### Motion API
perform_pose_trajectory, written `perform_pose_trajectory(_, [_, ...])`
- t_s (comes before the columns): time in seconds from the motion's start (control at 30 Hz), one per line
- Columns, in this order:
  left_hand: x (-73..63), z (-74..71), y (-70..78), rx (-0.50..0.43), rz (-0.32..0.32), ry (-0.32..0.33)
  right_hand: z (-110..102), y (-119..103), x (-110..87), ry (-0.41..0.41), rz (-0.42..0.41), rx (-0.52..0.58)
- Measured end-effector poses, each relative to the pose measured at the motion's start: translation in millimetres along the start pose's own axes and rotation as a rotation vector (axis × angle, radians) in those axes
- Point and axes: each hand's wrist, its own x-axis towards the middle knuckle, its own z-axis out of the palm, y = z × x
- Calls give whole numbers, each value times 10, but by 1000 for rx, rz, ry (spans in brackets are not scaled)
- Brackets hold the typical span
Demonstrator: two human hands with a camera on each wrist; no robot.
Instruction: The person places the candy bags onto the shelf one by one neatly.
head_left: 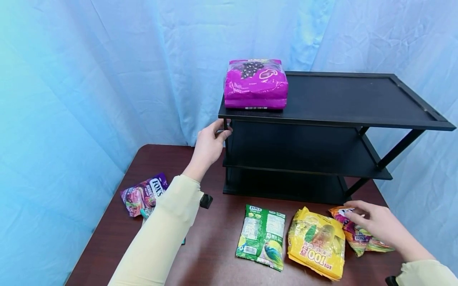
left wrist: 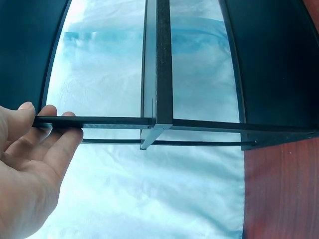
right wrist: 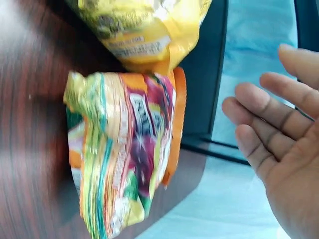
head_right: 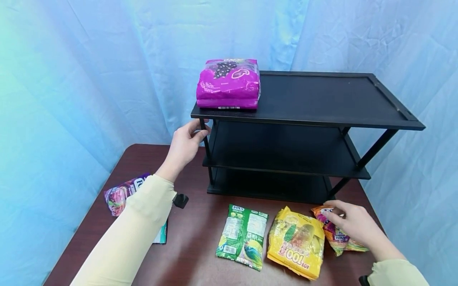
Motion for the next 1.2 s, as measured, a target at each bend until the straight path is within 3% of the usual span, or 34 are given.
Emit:
perform_pose_trajectory(0.33, [0, 12, 23, 16, -13, 8, 246, -96, 88, -245, -151, 72])
perform_pose_trajectory(0.57, [0, 17, 16, 30, 3, 22, 420, -94, 173, -327, -9, 43])
perform_pose_trajectory(0.8, [-14, 23, 2, 42, 22, 31, 542, -123, 280, -321, 31, -22])
perform_pose_trajectory(1.07, [-13, 22, 6, 40, 16, 31, 618, -233, 274, -191, -22, -54])
perform_pose_trajectory(1.2, [-12, 22, 4, 34, 13, 30, 639, -236, 278, -178, -24, -33])
